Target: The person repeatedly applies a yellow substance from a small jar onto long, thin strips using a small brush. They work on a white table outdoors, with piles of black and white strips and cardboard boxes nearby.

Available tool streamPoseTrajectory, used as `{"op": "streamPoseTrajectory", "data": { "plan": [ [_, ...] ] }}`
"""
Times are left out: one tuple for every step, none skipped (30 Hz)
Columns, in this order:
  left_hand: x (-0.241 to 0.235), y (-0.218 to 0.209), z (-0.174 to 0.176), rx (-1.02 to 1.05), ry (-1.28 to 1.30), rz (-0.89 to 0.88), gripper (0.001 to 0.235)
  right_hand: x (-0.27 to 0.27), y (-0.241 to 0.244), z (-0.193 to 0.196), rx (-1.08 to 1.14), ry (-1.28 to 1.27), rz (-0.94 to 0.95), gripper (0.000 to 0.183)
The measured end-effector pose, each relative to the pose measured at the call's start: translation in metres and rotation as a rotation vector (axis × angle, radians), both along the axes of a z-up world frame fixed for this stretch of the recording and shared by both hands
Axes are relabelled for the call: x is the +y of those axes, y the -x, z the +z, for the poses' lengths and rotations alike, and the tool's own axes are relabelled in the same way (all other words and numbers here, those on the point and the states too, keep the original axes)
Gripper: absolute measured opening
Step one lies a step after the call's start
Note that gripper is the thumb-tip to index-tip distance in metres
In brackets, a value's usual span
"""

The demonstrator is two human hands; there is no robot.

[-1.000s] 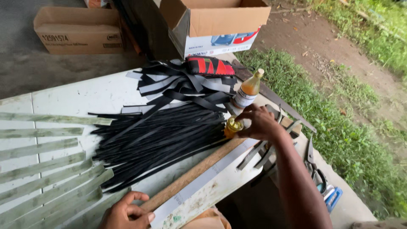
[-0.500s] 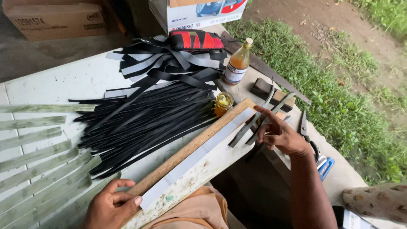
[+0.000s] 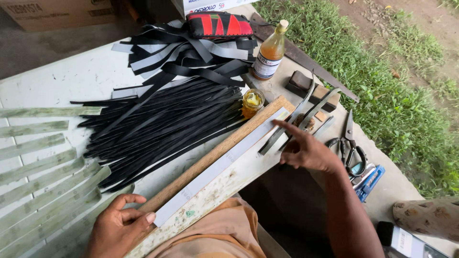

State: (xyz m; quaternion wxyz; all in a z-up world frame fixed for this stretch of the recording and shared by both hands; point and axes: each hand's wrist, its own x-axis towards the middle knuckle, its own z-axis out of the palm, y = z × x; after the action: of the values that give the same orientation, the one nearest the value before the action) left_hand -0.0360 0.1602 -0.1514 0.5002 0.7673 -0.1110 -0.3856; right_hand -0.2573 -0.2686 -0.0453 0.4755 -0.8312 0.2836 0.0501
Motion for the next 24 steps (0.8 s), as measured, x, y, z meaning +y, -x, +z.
{"op": "streamPoseTrajectory", "data": {
  "plan": [
    [-0.001, 0.000, 0.004, -0.026, -0.023, -0.004, 0.049, 0.011, -0.002, 0.004, 0.004, 0.025, 0.038, 0.106],
    [-0.002, 0.002, 0.008, -0.050, -0.049, -0.006, 0.049, 0.022, -0.005, 0.007, 0.026, 0.093, 0.064, 0.104],
    [-0.004, 0.003, 0.012, -0.074, -0.075, -0.009, 0.048, 0.033, -0.008, 0.010, 0.047, 0.161, 0.090, 0.101],
    [-0.005, 0.005, 0.016, -0.070, -0.060, -0.006, 0.047, 0.045, -0.010, 0.012, 0.065, 0.228, 0.118, 0.099],
    [-0.005, 0.007, 0.020, -0.066, -0.045, -0.003, 0.046, 0.057, -0.012, 0.013, 0.090, 0.251, 0.135, 0.101],
    [-0.006, 0.007, 0.024, -0.063, -0.030, 0.000, 0.045, 0.069, -0.014, 0.015, 0.112, 0.275, 0.151, 0.102],
    [-0.007, 0.009, 0.028, -0.065, -0.029, -0.001, 0.045, 0.081, -0.017, 0.014, 0.134, 0.299, 0.167, 0.104],
    [-0.009, 0.009, 0.032, -0.068, -0.024, -0.005, 0.044, 0.096, -0.020, 0.013, 0.174, 0.391, 0.212, 0.100],
    [-0.010, 0.009, 0.035, -0.070, -0.019, -0.008, 0.044, 0.112, -0.022, 0.010, 0.214, 0.482, 0.256, 0.096],
    [-0.011, 0.010, 0.038, -0.074, -0.017, -0.008, 0.044, 0.127, -0.023, 0.006, 0.255, 0.575, 0.298, 0.092],
    [-0.012, 0.010, 0.040, -0.077, -0.015, -0.009, 0.044, 0.142, -0.022, 0.003, 0.200, 0.605, 0.358, 0.091],
    [-0.013, 0.011, 0.042, -0.082, -0.012, -0.008, 0.044, 0.152, -0.022, 0.000, 0.143, 0.634, 0.419, 0.090],
    [-0.012, 0.014, 0.043, -0.090, -0.038, -0.014, 0.044, 0.155, -0.020, 0.000, 0.087, 0.663, 0.480, 0.089],
    [-0.013, 0.014, 0.044, -0.104, -0.059, -0.020, 0.043, 0.151, -0.023, 0.001, -0.121, 0.642, 0.429, 0.076],
    [-0.012, 0.013, 0.044, -0.118, -0.081, -0.026, 0.043, 0.140, -0.028, 0.003, -0.327, 0.616, 0.375, 0.063],
    [-0.012, 0.011, 0.042, -0.120, -0.071, -0.023, 0.042, 0.125, -0.031, 0.006, -0.534, 0.588, 0.320, 0.051],
    [-0.012, 0.010, 0.038, -0.122, -0.062, -0.020, 0.042, 0.099, -0.042, 0.012, -0.348, 0.577, 0.097, 0.052],
    [-0.008, 0.011, 0.031, -0.117, -0.058, -0.018, 0.042, 0.069, -0.053, 0.015, -0.151, 0.550, -0.122, 0.053],
    [-0.004, 0.015, 0.023, -0.089, 0.000, -0.005, 0.042, 0.044, -0.063, 0.016, -0.136, 0.764, -0.042, 0.056],
    [-0.004, 0.014, 0.016, -0.074, 0.067, 0.003, 0.042, 0.021, -0.076, 0.016, -0.127, 0.986, 0.034, 0.058],
    [-0.004, 0.012, 0.008, -0.059, 0.134, 0.011, 0.043, 0.008, -0.087, 0.010, -0.025, 0.974, 0.052, 0.061],
    [-0.005, 0.008, 0.000, -0.057, 0.155, -0.001, 0.044, -0.005, -0.101, 0.007, 0.072, 0.968, 0.071, 0.064],
    [-0.006, 0.003, -0.009, -0.056, 0.175, -0.013, 0.045, -0.017, -0.113, 0.007, 0.170, 0.960, 0.087, 0.067],
    [-0.004, 0.003, -0.018, -0.046, 0.184, -0.022, 0.047, -0.022, -0.124, 0.004, 0.240, 0.947, 0.111, 0.068]
  ]
}}
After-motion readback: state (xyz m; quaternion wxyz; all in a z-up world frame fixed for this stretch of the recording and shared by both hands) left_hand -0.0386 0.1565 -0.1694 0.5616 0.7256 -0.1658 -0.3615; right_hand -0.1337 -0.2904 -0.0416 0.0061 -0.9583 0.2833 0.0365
